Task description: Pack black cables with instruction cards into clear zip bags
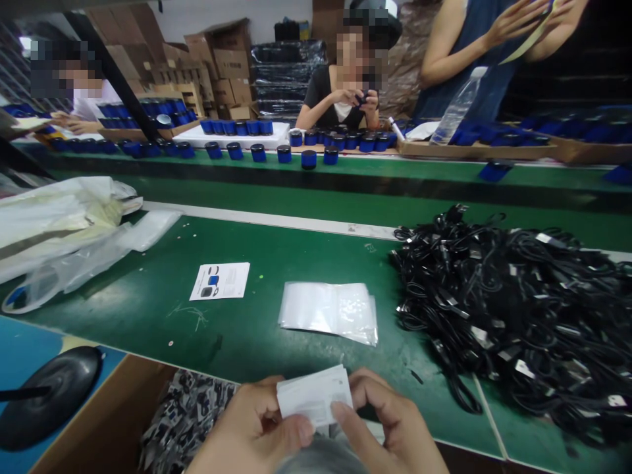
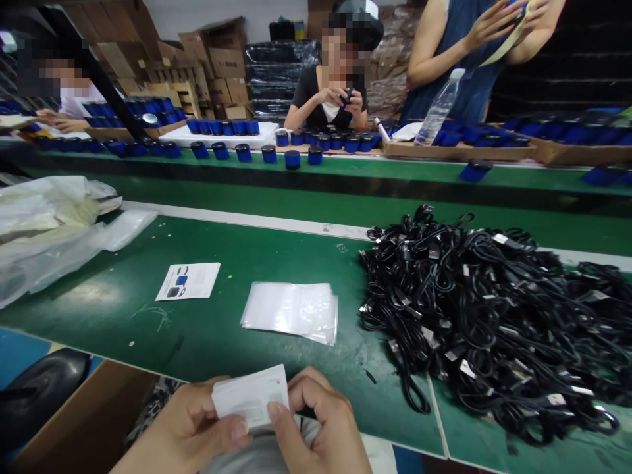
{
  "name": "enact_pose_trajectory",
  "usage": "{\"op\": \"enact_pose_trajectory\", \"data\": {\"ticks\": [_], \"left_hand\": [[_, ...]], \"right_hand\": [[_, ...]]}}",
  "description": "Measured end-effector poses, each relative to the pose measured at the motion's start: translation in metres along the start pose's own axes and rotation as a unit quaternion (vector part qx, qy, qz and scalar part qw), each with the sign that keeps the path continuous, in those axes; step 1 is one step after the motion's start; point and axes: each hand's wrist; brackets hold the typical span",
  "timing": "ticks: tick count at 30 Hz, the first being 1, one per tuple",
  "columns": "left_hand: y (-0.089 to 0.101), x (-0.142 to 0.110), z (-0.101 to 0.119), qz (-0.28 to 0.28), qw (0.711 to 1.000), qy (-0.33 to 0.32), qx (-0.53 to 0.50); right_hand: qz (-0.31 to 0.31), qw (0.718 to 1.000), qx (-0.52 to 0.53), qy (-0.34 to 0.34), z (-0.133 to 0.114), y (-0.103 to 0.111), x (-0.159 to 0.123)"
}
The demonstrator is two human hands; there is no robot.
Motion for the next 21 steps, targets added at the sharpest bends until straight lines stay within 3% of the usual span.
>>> {"op": "enact_pose_trajectory", "data": {"ticks": [3, 7, 12, 21], "left_hand": [[-0.003, 0.0, -0.002, 0.004, 1.0, -0.016, 0.002], [-0.008, -0.002, 0.005, 0.04, 0.995, 0.047, -0.073], [-0.012, -0.003, 0.013, 0.091, 0.984, 0.085, -0.131], [-0.016, -0.001, 0.021, 0.098, 0.98, 0.082, -0.152]], "right_hand": [[0.003, 1.0, 0.014, -0.008, 0.007, 0.0, -0.003], [0.069, 0.995, 0.071, -0.003, 0.018, -0.003, -0.005], [-0.007, 0.999, 0.001, 0.05, 0.017, -0.008, -0.005], [0.004, 0.998, 0.021, 0.056, 0.007, -0.009, -0.004]]}}
Point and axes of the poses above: each hand's wrist, its own x-axis towards the middle knuckle, its own y-axis out of the back of the hand, z = x × y, and after that the axes turned 10 degrees about -y, right-handed
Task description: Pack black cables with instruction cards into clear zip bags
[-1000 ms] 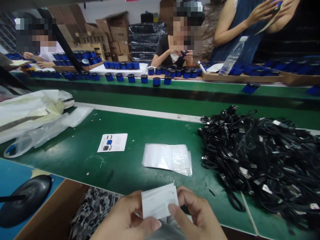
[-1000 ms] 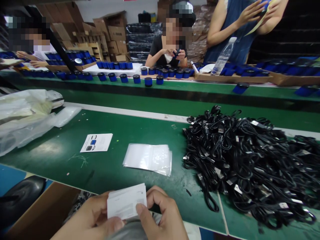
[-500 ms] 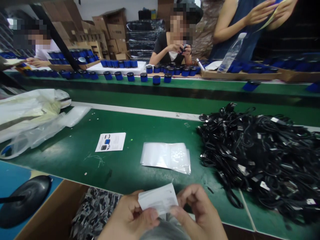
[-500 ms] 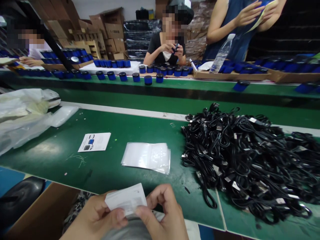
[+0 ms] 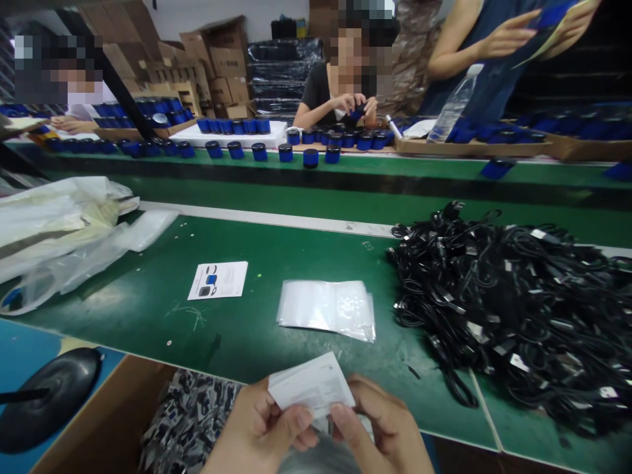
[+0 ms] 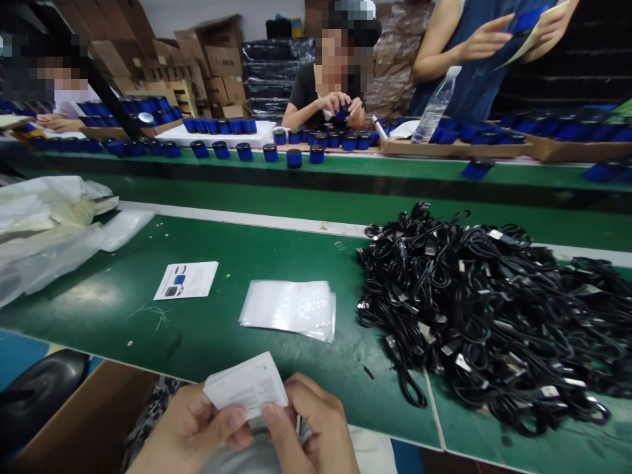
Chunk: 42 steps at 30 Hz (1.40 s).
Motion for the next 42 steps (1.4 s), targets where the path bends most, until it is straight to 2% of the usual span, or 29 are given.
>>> {"op": "enact_pose_trajectory", "data": {"ticks": [6, 11, 15, 18, 22, 26, 28, 32, 34, 38, 42], "left_hand": [[0.0, 0.002, -0.006, -0.022, 0.999, -0.015, 0.027], [0.005, 0.01, -0.015, -0.06, 0.997, -0.029, 0.031], [0.011, 0.014, -0.01, -0.071, 0.991, -0.065, 0.097], [0.013, 0.015, -0.007, -0.095, 0.984, -0.067, 0.131], [0.007, 0.015, -0.012, -0.09, 0.987, -0.067, 0.114], [0.001, 0.016, -0.014, -0.054, 0.987, -0.077, 0.133], [0.001, 0.016, -0.01, -0.044, 0.984, -0.09, 0.145], [0.009, 0.017, 0.002, -0.093, 0.982, -0.06, 0.152], [0.014, 0.016, 0.007, -0.121, 0.983, -0.057, 0.123], [0.018, 0.013, 0.007, -0.169, 0.984, -0.036, 0.042], [0.016, 0.011, -0.003, -0.152, 0.986, -0.031, 0.06]], "right_hand": [[0.055, 0.998, 0.019, -0.015, -0.003, -0.008, -0.002], [0.097, 0.993, 0.022, -0.055, 0.005, -0.013, 0.001], [0.076, 0.997, -0.012, -0.014, 0.012, -0.01, 0.004], [0.055, 0.997, -0.057, 0.009, 0.012, -0.007, 0.005], [0.087, 0.989, -0.116, 0.04, 0.008, -0.008, 0.005], [0.108, 0.983, -0.138, 0.056, 0.007, -0.01, 0.003], [0.085, 0.987, -0.131, 0.034, 0.007, -0.006, 0.004], [-0.054, 0.994, -0.096, 0.016, 0.001, 0.01, 0.009], [-0.075, 0.992, -0.093, 0.043, 0.0, 0.015, 0.012], [-0.036, 0.989, -0.086, 0.115, 0.01, 0.007, 0.012], [0.04, 0.976, -0.107, 0.188, 0.025, -0.007, 0.009]]}}
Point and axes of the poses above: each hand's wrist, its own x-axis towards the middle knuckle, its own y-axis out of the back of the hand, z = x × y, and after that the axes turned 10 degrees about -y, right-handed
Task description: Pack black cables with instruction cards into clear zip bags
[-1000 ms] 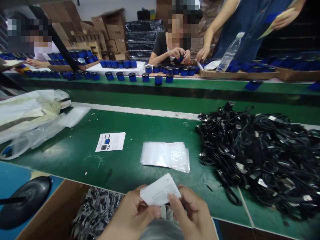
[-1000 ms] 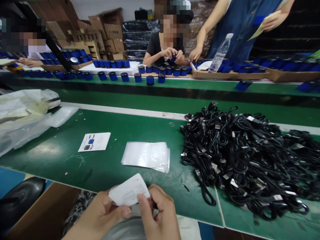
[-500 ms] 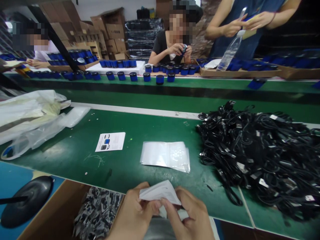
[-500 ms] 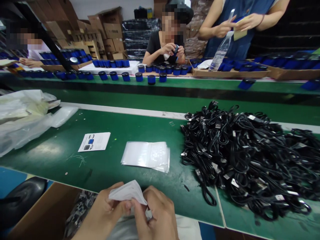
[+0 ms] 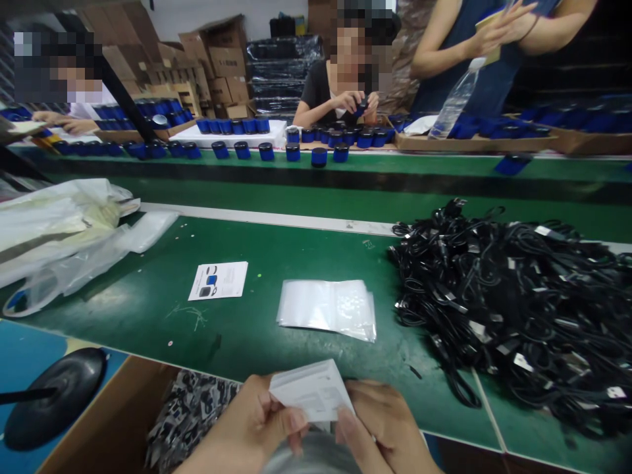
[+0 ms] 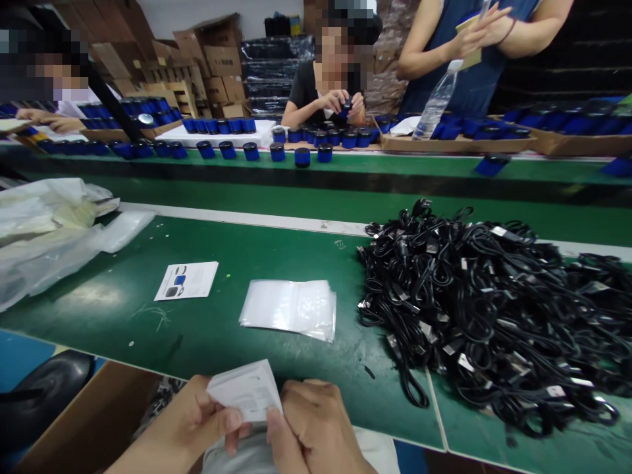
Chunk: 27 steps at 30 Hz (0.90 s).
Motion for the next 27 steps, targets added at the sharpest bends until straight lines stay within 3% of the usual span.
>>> {"op": "enact_pose_trajectory", "data": {"ticks": [3, 6, 9, 12, 14, 16, 19, 21, 24, 27], "left_hand": [[-0.002, 0.002, -0.003, 0.033, 0.995, -0.021, 0.096], [-0.001, 0.012, 0.001, 0.109, 0.958, -0.106, 0.243], [0.004, 0.029, 0.009, 0.196, 0.895, -0.196, 0.349], [0.009, 0.05, 0.018, 0.224, 0.863, -0.239, 0.385], [0.011, 0.062, 0.023, 0.213, 0.856, -0.251, 0.398], [0.013, 0.073, 0.027, 0.194, 0.854, -0.253, 0.412], [0.017, 0.086, 0.033, 0.169, 0.853, -0.239, 0.431], [0.02, 0.094, 0.034, 0.149, 0.852, -0.225, 0.448], [0.023, 0.105, 0.032, 0.096, 0.849, -0.206, 0.477], [0.022, 0.11, 0.028, 0.03, 0.846, -0.198, 0.495]], "right_hand": [[0.057, 0.997, -0.04, 0.038, -0.001, 0.0, 0.001], [-0.003, 0.997, 0.028, -0.075, -0.009, 0.012, 0.015], [-0.055, 0.946, 0.209, -0.243, -0.02, 0.031, 0.043], [-0.064, 0.881, 0.344, -0.32, -0.032, 0.045, 0.074], [-0.066, 0.858, 0.375, -0.344, -0.037, 0.049, 0.093], [-0.058, 0.869, 0.349, -0.346, -0.039, 0.051, 0.11], [-0.043, 0.918, 0.243, -0.31, -0.031, 0.054, 0.133], [-0.026, 0.936, 0.194, -0.294, -0.021, 0.058, 0.148], [0.002, 0.941, 0.151, -0.302, -0.003, 0.065, 0.167], [-0.021, 0.943, 0.095, -0.318, 0.013, 0.066, 0.176]]}}
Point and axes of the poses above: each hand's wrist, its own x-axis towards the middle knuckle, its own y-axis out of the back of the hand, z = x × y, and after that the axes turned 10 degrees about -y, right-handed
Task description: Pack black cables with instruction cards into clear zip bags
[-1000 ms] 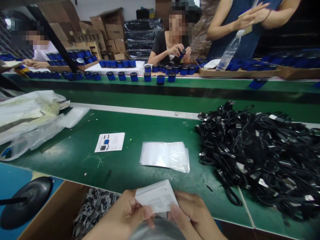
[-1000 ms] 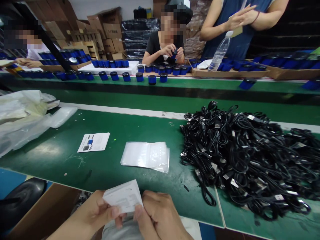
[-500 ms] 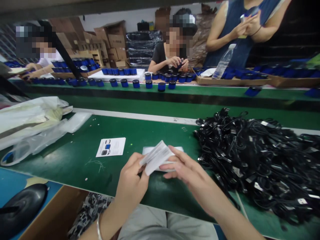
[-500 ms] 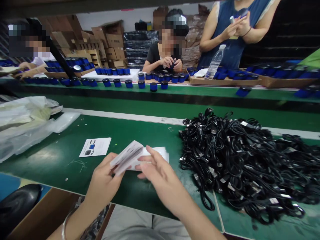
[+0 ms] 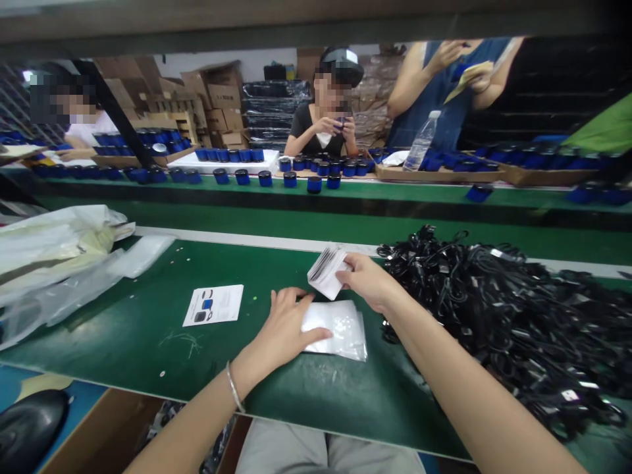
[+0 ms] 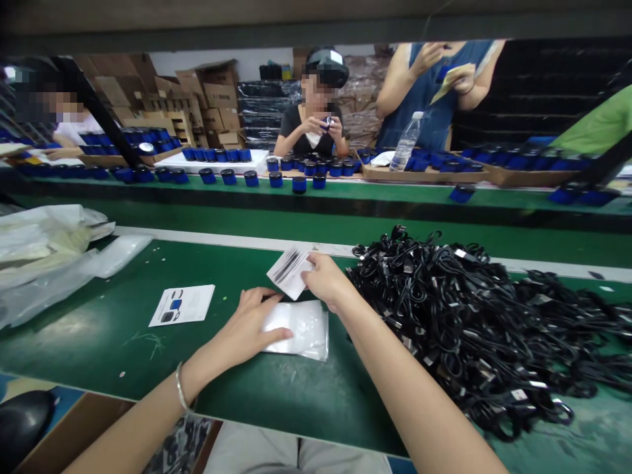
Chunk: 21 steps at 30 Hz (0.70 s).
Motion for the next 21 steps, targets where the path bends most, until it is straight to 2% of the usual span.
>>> {"op": "enact_pose_trajectory", "data": {"ticks": [3, 6, 10, 12, 14, 16, 19, 21], "left_hand": [[-0.003, -0.004, 0.0, -0.03, 0.999, -0.017, -0.005], [-0.004, -0.009, -0.001, -0.039, 0.999, -0.013, -0.01], [-0.005, -0.015, -0.002, -0.04, 0.999, 0.003, -0.017], [-0.003, -0.019, -0.003, -0.042, 0.999, 0.013, -0.023], [0.002, -0.024, -0.005, -0.05, 0.998, 0.019, -0.028], [0.007, -0.028, -0.008, -0.062, 0.998, 0.015, -0.03], [0.012, -0.03, -0.014, -0.073, 0.997, 0.005, -0.032], [0.011, -0.029, -0.016, -0.072, 0.997, 0.001, -0.029]], "right_hand": [[-0.011, 0.997, -0.078, -0.002, 0.011, -0.003, 0.011], [0.005, 0.987, -0.159, 0.023, 0.021, -0.006, 0.019], [0.095, 0.96, -0.258, 0.051, 0.027, -0.005, 0.019], [0.149, 0.942, -0.295, 0.059, 0.026, -0.003, 0.008], [0.178, 0.927, -0.323, 0.077, 0.024, 0.001, -0.01], [0.166, 0.92, -0.34, 0.106, 0.024, 0.002, -0.034], [0.08, 0.9, -0.372, 0.211, 0.036, -0.003, -0.068], [0.053, 0.846, -0.413, 0.333, 0.053, -0.013, -0.083]]}}
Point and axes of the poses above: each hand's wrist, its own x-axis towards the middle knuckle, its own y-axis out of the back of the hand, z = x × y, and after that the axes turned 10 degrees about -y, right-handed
